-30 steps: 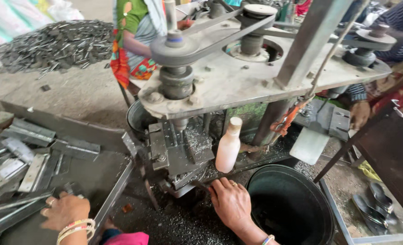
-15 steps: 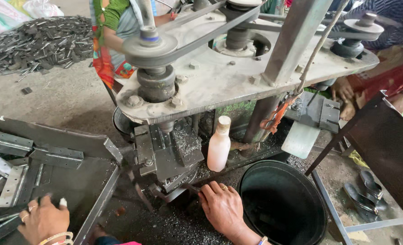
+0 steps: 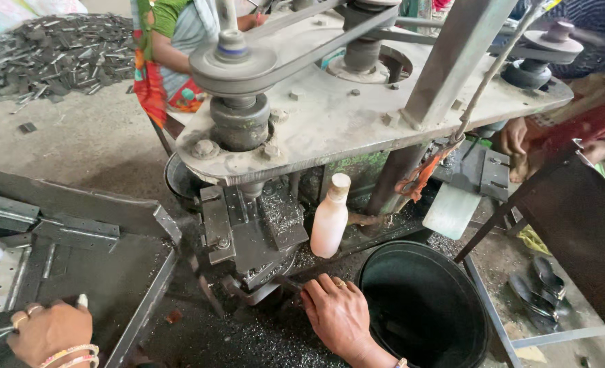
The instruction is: The person repeatedly picks up metal hinge pieces from a tray, places them into a press machine, and operates the lever to process them. The person then removes the processed pieces and places them back into the tray. This cycle continues throughout the video.
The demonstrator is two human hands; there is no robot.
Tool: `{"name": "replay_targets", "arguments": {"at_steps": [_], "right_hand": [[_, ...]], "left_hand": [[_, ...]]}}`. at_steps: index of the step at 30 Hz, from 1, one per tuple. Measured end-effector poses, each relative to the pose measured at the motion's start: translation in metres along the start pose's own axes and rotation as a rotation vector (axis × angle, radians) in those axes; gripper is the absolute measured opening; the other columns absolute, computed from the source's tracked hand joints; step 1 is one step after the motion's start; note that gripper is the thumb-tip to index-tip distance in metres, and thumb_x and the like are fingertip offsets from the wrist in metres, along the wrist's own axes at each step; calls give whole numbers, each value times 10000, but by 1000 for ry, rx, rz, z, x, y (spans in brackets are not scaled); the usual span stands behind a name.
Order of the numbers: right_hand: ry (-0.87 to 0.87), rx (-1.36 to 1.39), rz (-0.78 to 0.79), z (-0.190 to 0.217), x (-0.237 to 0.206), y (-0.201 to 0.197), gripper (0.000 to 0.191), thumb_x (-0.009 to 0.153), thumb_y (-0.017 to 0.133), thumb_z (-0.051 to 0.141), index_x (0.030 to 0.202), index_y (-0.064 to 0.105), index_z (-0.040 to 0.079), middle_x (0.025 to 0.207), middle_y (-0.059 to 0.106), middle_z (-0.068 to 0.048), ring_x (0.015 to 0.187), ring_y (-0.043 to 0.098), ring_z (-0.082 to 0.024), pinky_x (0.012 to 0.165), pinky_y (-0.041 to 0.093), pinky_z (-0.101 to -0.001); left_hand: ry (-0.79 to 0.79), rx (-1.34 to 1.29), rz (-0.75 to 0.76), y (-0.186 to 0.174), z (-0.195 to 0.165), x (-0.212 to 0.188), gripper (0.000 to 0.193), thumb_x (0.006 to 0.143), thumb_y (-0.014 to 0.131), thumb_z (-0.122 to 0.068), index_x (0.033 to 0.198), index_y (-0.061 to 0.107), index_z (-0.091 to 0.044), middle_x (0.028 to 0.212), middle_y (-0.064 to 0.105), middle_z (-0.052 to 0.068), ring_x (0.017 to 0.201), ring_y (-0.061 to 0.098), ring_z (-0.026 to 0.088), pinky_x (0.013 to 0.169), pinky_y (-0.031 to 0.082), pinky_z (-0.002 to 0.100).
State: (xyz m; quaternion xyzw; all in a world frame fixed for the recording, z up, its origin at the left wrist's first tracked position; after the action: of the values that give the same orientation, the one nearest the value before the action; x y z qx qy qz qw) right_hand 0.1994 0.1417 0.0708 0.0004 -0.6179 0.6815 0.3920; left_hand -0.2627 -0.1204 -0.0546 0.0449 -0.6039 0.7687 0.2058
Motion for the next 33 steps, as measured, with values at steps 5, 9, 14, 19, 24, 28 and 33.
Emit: {"name": "replay_targets", "arguments": {"at_steps": [5,9,14,19,24,28,33], "right_hand": [[46,12,54,-4,0,4,148,898,672,260,866,648,118,817,628,-47,797,665,-252,691,494,-400],[30,-1,17,-1,0,-1,145,890,675,259,857,647,121,814,627,-46,796,663,-254,692,491,-402],[6,10,6,2,-2,-3,145,895,672,255,842,637,124,796,609,-48,783,651,-258,690,484,-401],[10,12,18,1,-1,-1,155,903,665,258,838,626,123,804,607,-51,782,648,-261,689,479,-409],[-17,14,24,2,-1,-1,155,908,657,259,852,625,118,821,606,-60,791,647,-269,693,480,-415],[2,13,34,1,-1,2,160,922,652,265,854,630,122,817,602,-61,790,646,-267,694,481,-413],[-10,15,39,3,-3,2,160,910,662,259,849,629,114,817,602,-55,786,647,-264,689,478,-416]], "left_hand": [[-28,95,-84,-1,8,1,418,1028,595,-551,931,826,-216,1111,780,15,1127,609,238,973,488,426],[32,27,-167,-4,16,-13,333,1033,613,-544,1005,769,-251,1124,733,0,1166,600,242,1041,479,466],[47,-4,-117,-10,18,-14,352,967,634,-589,1080,800,-300,1169,752,15,1204,609,278,1041,470,503],[57,-138,-191,-20,13,-20,350,913,647,-534,1176,772,-339,1221,749,-26,1234,599,308,1061,459,537],[-7,-82,-110,-19,19,-12,381,971,648,-629,1082,784,-292,1072,781,1,1143,617,258,1051,474,490],[67,-29,-132,-33,14,-8,406,938,642,-610,1097,786,-265,884,797,9,1019,670,150,1142,432,422],[-73,-134,-181,-36,23,-23,355,955,673,-553,966,804,-223,986,780,83,1120,637,307,962,488,485]]}}
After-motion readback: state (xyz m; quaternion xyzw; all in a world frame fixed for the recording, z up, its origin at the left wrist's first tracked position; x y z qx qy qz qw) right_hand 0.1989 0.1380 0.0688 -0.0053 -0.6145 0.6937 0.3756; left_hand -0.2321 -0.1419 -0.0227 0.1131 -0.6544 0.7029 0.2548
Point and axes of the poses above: each hand's wrist, its own x-axis towards the middle knuckle, its own y-axis out of the palm, z = x × y, the point moved 10 cm from there along x, towards the middle knuckle
